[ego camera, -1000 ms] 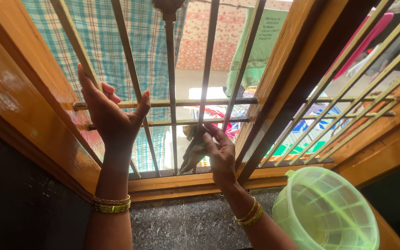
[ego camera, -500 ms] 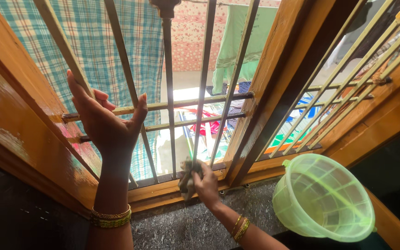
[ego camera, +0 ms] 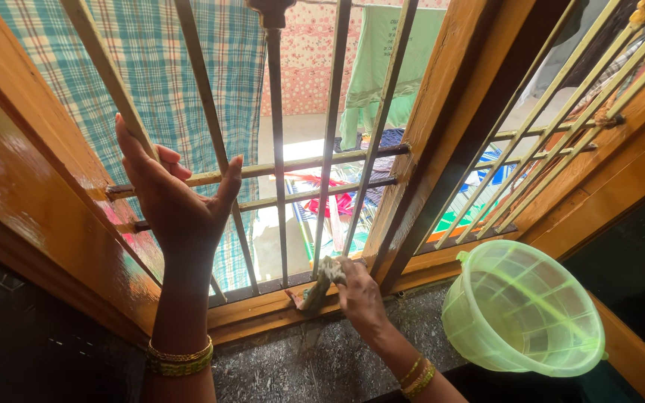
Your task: The person wipes the metal bars of a window grille using a cloth. They systematically clean the vertical and horizontal bars, moving from the lower section upward while holding the grille with the other hand.
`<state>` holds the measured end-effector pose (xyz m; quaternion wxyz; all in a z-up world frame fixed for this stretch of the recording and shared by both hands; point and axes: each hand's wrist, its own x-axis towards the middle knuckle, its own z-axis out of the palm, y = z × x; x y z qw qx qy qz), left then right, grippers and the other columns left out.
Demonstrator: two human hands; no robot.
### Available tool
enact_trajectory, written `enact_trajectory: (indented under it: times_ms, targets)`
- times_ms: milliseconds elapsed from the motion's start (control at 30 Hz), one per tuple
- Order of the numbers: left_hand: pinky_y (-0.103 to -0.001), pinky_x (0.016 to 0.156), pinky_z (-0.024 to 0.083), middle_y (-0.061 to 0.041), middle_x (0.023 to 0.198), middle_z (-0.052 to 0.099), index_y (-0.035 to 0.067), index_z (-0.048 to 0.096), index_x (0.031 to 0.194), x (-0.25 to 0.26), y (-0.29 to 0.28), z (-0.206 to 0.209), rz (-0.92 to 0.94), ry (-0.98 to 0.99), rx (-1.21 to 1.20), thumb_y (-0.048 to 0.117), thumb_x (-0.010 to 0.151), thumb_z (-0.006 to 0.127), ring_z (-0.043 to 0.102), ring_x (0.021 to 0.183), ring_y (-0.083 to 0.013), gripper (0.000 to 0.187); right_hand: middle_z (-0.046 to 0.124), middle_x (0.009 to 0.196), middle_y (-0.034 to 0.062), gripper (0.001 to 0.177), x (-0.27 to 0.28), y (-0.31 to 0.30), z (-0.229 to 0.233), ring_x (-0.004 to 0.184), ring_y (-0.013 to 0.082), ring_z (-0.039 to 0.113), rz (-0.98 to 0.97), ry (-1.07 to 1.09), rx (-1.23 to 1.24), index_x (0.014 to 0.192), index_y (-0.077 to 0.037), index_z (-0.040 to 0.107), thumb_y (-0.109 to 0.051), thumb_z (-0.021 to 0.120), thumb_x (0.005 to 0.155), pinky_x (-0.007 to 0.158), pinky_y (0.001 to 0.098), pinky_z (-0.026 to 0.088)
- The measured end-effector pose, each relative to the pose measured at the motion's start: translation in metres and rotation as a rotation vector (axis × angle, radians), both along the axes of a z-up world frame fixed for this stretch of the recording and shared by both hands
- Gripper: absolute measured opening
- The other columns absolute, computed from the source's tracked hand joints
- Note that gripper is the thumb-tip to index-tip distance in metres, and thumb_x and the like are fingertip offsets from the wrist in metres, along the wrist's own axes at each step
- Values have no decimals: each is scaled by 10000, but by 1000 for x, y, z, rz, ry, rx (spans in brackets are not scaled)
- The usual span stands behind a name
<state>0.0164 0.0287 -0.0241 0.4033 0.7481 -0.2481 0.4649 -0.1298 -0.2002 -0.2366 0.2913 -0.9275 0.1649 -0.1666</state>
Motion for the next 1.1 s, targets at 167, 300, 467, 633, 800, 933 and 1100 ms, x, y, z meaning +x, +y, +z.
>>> enact_trajectory:
  times_ms: [167, 300, 467, 633, 800, 933, 1100]
  targets:
    - [-247, 782, 539, -101, 1127, 475, 0, 10, 1633, 0, 2, 1, -6, 19, -4, 452, 1011, 906, 528, 946, -137, 1181, 648, 937, 28, 218, -10, -14, 18, 835, 174, 679, -54, 302, -39, 1120, -139, 641, -95, 703, 915, 734, 337, 594]
    - [-250, 784, 538, -100, 1130, 476, -1, 25, 1636, 1, 2, 2, -15, 24, -16, 458, 1007, 908, 525, 946, -140, 1178, 654, 881, 70, 118, -17, -27, 40, 802, 180, 674, 89, -14, 878, 1066, -72, 620, -78, 645, 951, 709, 322, 625]
    - [-245, 795, 537, -93, 1131, 481, -5, 31, 1638, 6, 0, 0, -13, 16, -31, 439, 997, 923, 528, 954, -138, 1186, 665, 1074, 110, 179, -19, -32, 72, 1013, 154, 647, 170, -728, 1003, 1163, 9, 641, 63, 632, 993, 902, 280, 535]
    - [-251, 784, 533, -93, 1104, 479, -9, 45, 1636, 9, -1, -3, 1, 27, -39, 419, 973, 933, 529, 927, -140, 1188, 588, 1397, 90, 270, -9, -22, 105, 1221, 180, 620, 357, -922, 798, 1285, -8, 623, 22, 593, 1018, 1039, 323, 550]
    - [-251, 759, 535, -85, 1076, 486, -9, 53, 1635, 12, -6, 3, 31, 24, -56, 408, 948, 934, 534, 892, -133, 1192, 551, 1488, 156, 406, 27, -15, 117, 1399, 241, 535, 196, -917, 107, 1437, -18, 565, 13, 596, 1034, 1137, 385, 477]
    - [-290, 774, 526, -91, 1039, 485, -20, 69, 1638, 12, -9, 10, 61, 71, -60, 403, 869, 938, 515, 888, -158, 1235, 627, 1431, 187, 434, 45, -10, 95, 1333, 267, 607, -3, -897, -90, 1455, -30, 558, 7, 605, 1025, 1067, 399, 515]
    - [-289, 774, 536, -84, 1072, 491, -4, 102, 1670, 14, -21, 20, 121, 88, -76, 368, 846, 926, 521, 889, -166, 1224, 739, 1243, 123, 476, 65, -16, 45, 1044, 181, 746, -120, -875, 191, 1437, -44, 566, -29, 662, 971, 828, 286, 607]
